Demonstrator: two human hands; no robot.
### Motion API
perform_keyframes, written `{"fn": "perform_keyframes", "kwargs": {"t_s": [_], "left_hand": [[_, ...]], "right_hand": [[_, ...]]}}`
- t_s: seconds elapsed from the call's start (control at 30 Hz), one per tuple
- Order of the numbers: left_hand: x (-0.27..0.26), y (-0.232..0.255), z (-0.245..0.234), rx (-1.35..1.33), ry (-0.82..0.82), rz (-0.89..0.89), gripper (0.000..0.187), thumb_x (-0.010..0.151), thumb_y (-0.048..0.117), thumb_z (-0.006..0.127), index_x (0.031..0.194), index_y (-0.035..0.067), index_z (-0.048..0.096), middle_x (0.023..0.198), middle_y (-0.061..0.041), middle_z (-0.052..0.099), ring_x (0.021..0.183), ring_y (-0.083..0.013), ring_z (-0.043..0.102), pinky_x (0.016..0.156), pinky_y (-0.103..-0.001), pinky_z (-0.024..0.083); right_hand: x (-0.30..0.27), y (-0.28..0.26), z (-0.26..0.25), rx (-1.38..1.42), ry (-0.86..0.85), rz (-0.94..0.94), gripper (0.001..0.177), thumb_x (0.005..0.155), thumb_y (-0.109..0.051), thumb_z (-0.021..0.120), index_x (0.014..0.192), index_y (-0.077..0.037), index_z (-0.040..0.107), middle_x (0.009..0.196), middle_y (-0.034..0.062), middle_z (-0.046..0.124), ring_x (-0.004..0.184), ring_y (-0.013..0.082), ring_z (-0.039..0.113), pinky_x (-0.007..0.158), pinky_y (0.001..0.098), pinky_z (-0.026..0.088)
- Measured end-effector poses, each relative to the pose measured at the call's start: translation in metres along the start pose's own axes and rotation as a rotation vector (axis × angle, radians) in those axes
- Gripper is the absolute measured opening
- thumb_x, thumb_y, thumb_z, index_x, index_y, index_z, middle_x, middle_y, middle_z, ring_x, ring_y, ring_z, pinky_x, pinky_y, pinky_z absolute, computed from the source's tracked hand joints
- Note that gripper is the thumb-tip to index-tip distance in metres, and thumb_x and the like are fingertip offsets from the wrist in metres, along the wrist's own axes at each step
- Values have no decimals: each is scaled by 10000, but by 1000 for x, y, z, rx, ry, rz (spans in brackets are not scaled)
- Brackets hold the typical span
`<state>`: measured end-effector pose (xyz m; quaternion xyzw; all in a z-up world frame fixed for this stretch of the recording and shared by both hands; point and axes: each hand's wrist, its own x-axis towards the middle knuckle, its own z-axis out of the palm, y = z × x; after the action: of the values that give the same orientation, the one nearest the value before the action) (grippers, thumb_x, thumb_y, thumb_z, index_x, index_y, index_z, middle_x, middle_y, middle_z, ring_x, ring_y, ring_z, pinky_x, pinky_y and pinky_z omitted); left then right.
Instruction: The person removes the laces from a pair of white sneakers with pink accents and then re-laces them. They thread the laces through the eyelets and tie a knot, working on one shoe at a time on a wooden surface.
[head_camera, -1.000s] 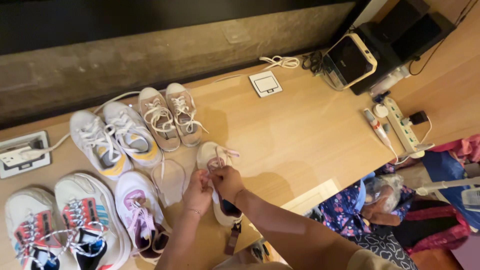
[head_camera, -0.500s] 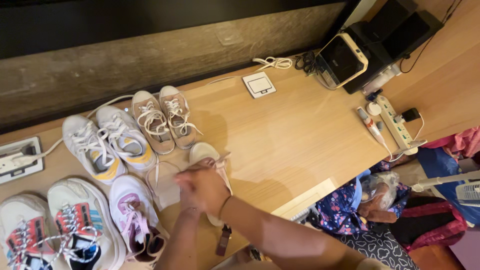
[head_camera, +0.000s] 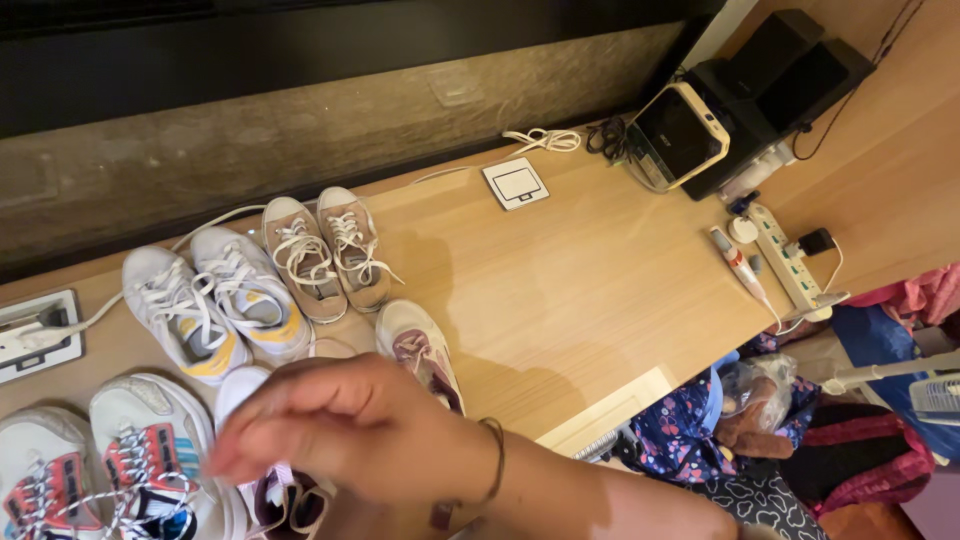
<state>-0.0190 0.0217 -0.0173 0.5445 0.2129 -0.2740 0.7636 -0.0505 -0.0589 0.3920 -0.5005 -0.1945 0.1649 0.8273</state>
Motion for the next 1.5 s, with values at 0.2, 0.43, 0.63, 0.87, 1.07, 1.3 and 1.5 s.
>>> {"fn": "perform_keyframes", "kwargs": {"t_s": [0.2,0.43,0.63,0.87,1.07,1.3,1.5], "left_hand": [[18,10,-6,-443,-52,-195,305,852,98,598,1153,46,603,1117,-63,709,990,-186,690,842,-325,558],[64,31,-9,-591,-52,-229,307,844,74,561,1147,50,599,1140,-67,710,1005,-202,695,849,-336,560],[56,57,-5,-597,-98,-164,312,876,174,650,1167,64,626,1138,-62,714,998,-208,681,828,-327,545],[8,105,29,-323,-119,25,290,893,80,726,1182,62,715,1064,-86,767,852,-177,660,694,-291,470],[11,126,7,220,-50,284,360,919,-8,532,1194,79,747,1079,-103,746,834,-167,663,739,-334,560],[23,174,-22,1211,180,296,390,847,270,686,1165,50,738,1125,-153,745,1048,-273,687,928,-383,536],[-27,234,50,42,-416,-34,522,1052,481,456,1041,47,747,879,-57,706,831,-180,657,784,-339,507]], "right_hand": [[-3,78,-82,-180,273,324,365,1160,-287,481,980,-3,623,778,34,629,669,112,615,652,269,524],[-64,172,-150,-612,253,855,372,1034,-282,507,826,-54,716,652,54,620,598,141,608,573,308,505],[-67,222,-191,-1269,418,275,170,948,-170,616,940,-48,734,868,211,715,779,377,691,688,456,544],[-23,205,-209,-999,518,469,235,907,-273,686,987,-56,732,839,177,726,746,310,710,687,406,560],[9,162,-199,-776,628,507,355,969,-351,639,894,-14,721,763,108,713,692,176,653,651,338,540],[38,53,-165,-852,435,274,404,1016,-355,585,836,-12,700,730,29,651,685,89,560,648,274,506],[37,22,-136,-978,208,234,256,962,-246,601,891,-26,711,793,80,696,722,158,647,685,324,538]]}}
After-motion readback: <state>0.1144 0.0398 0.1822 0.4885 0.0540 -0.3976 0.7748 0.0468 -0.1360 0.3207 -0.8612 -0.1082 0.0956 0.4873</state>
